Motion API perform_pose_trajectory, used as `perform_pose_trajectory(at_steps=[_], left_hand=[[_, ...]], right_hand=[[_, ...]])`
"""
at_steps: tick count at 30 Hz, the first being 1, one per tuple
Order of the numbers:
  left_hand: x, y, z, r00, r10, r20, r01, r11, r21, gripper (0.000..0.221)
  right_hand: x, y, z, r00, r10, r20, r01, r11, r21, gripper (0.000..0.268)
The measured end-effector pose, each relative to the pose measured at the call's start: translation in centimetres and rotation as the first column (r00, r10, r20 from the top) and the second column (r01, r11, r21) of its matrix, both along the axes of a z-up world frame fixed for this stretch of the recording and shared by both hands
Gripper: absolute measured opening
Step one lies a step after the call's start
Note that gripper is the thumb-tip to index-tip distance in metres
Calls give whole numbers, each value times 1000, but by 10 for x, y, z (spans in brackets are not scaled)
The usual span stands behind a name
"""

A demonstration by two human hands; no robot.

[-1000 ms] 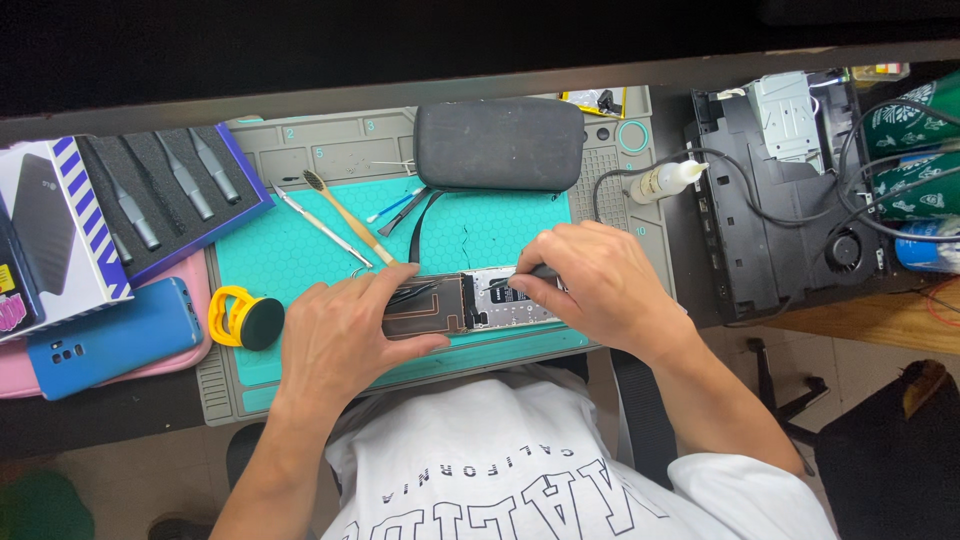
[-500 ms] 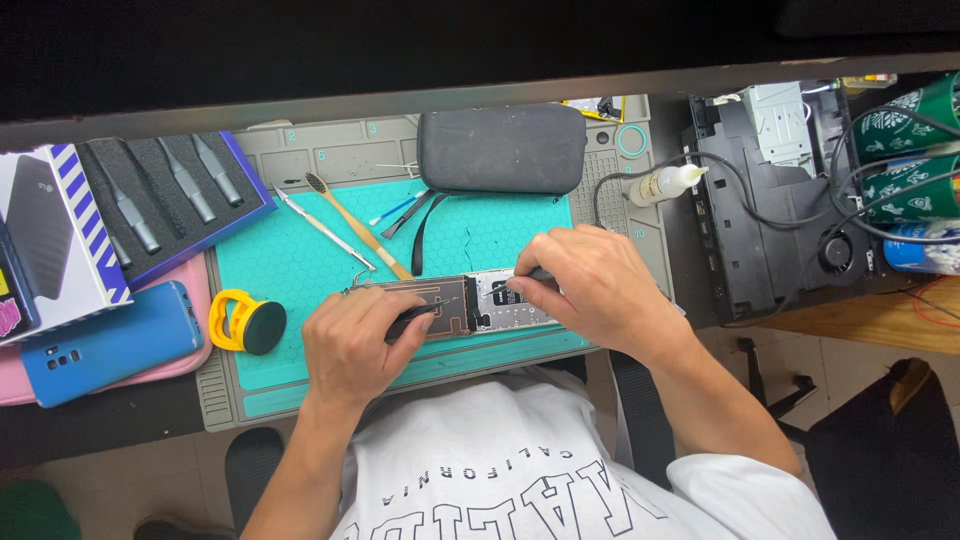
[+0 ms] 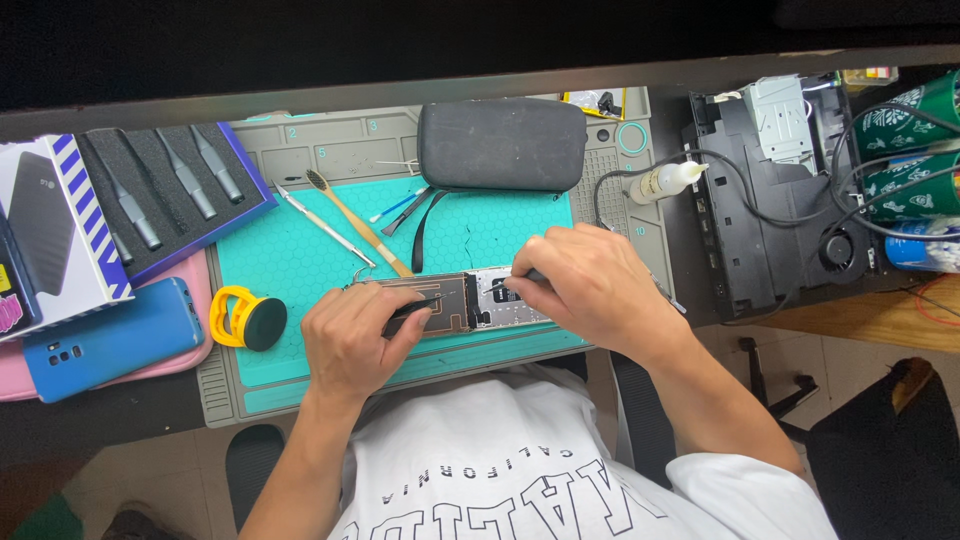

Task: The person uses tweezers and a screwdriver to remove small components and screws from a disassembled smartphone. They carefully lift and place parts on the workbench while manipulating the device's internal components.

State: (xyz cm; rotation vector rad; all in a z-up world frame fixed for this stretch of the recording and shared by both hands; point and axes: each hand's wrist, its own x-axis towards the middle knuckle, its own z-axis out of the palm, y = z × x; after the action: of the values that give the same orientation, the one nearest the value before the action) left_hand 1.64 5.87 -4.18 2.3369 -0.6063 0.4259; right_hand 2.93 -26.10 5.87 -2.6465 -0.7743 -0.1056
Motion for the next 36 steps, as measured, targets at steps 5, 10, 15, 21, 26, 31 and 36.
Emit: perform_pose_trajectory(at_steps=[5,10,15,21,26,31,36], left_hand=[[2,-3,3,1000,-10,22,10,1000,4,33],[2,-2,1,997,-19,69,19,1000,4,31],[2,-3,5,996,-16,85,15,1000,10,31],[3,-4,6,996,-27,84,30,999,-25,32],[2,-3,3,995,-23,99,24,1000,-16,32],[3,-4,5,996,-23,84,23,1000,2,32],[3,-4,3,996,-30,89,28,999,18,29]], right_hand=[[-3,29,23,965,155,209,-127,982,-142,17],[6,42,19,923,211,323,-150,968,-203,22],[3,44,21,927,293,234,-239,943,-233,16],[3,32,31,921,240,307,-144,942,-302,23],[-1,38,26,922,269,278,-176,932,-316,27],[4,33,28,925,216,313,-134,955,-264,37],[1,38,21,930,254,264,-190,951,-243,33]])
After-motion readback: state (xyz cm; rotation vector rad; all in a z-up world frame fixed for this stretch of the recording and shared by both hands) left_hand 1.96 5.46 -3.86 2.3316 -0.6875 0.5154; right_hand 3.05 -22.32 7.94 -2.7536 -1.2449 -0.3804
